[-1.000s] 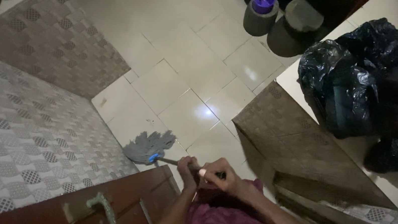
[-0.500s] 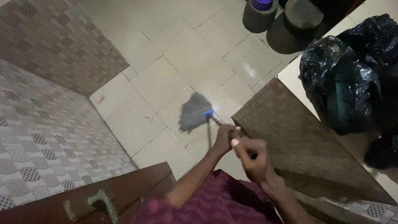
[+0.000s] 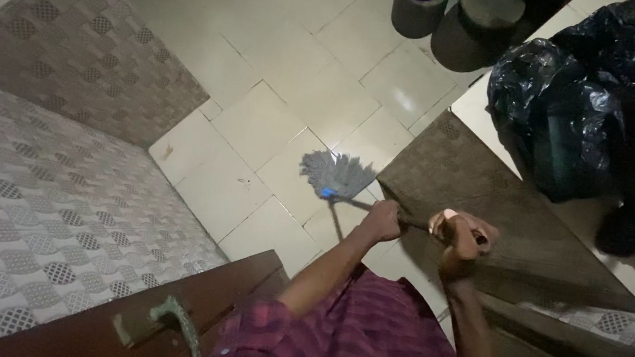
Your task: The person is using a mop to clean a tiled floor in a narrow indoor area.
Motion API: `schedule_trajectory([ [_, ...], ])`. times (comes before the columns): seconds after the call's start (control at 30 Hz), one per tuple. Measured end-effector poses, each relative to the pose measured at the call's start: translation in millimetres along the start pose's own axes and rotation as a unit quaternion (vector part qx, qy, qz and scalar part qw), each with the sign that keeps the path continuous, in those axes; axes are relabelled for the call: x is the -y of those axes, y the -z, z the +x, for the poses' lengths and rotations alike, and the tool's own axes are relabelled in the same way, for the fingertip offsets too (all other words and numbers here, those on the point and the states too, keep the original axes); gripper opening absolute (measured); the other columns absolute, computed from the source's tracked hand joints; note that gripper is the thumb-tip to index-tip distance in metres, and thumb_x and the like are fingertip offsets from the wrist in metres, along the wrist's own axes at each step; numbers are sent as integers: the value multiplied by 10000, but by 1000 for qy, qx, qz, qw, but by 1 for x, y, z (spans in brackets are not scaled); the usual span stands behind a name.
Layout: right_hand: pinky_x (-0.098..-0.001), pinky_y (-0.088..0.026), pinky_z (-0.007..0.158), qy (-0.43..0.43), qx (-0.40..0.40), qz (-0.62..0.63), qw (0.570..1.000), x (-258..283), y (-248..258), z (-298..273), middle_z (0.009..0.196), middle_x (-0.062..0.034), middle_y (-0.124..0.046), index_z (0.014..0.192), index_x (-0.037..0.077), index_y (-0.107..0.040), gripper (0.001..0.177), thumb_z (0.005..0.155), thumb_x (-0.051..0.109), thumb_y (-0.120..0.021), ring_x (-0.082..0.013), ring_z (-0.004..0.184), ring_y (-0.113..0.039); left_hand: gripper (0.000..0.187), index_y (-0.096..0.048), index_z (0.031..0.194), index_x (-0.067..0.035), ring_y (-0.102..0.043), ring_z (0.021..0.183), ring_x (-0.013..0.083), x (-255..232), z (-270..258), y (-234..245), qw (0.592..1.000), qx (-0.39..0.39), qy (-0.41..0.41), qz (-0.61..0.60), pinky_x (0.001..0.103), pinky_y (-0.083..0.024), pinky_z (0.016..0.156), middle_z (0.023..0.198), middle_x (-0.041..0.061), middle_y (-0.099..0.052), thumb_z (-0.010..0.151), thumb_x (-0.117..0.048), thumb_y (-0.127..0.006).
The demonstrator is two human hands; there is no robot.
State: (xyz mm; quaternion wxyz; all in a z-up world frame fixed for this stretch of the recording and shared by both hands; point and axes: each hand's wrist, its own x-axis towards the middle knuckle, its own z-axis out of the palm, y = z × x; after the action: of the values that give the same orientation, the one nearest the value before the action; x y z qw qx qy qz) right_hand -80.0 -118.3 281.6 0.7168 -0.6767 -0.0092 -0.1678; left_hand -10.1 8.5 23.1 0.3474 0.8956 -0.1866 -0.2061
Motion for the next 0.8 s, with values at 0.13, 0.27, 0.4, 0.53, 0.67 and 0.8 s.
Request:
schedule_trajectory([
  [0.13, -333, -460, 738, -70, 69, 88, 991, -27, 6, -13, 695, -15, -443, 814, 89, -401, 346, 1159, 109, -428, -135, 721, -462, 335, -643, 798, 71, -629, 800, 470, -2, -36, 26, 998, -53, 5, -35, 555, -493, 788, 780, 291, -652, 748, -243, -747],
  [0.27, -351, -478, 664, -67, 30, 155, 985, -46, -17, -27, 690, -46, -514, 745, 68, -476, 310, 1054, 75, -495, -164, 642, -519, 339, -649, 680, 46, -662, 707, 429, 5, -80, 50, 995, 9, 93, -34, 530, -529, 753, 689, 253, -645, 768, -274, -718],
  [0.4, -322, -570, 583, -3, 159, -27, 987, -5, -46, -25, 743, -33, -676, 804, 33, -632, 296, 1044, 153, -508, -118, 659, -647, 329, -660, 664, 47, -640, 670, 441, 59, -116, 20, 988, -122, 90, -3, 551, -512, 719, 676, 248, -623, 723, -264, -751],
  [0.53, -296, -345, 512, -154, 187, 16, 970, -6, -66, -45, 619, -27, -561, 747, -1, -696, 337, 1007, 183, -586, -92, 546, -433, 255, -636, 633, 16, -608, 619, 437, 50, -167, 29, 968, -242, 49, -53, 560, -504, 658, 641, 232, -582, 721, -200, -738],
  [0.67, -297, -341, 533, -231, 319, 48, 918, 7, -74, -49, 626, -4, -496, 677, 15, -553, 373, 995, 190, -640, -99, 572, -395, 282, -473, 624, -1, -514, 647, 413, 40, -185, 24, 884, -451, 104, -65, 533, -398, 627, 627, 197, -508, 828, -82, -650],
  [0.8, -294, -300, 551, -149, 422, 26, 894, -5, -55, -50, 628, 14, -431, 673, 24, -511, 397, 1008, 185, -652, -103, 581, -349, 354, -451, 640, 10, -491, 664, 387, 38, -186, 21, 909, -390, 125, -82, 506, -372, 668, 628, 199, -491, 883, -120, -672],
])
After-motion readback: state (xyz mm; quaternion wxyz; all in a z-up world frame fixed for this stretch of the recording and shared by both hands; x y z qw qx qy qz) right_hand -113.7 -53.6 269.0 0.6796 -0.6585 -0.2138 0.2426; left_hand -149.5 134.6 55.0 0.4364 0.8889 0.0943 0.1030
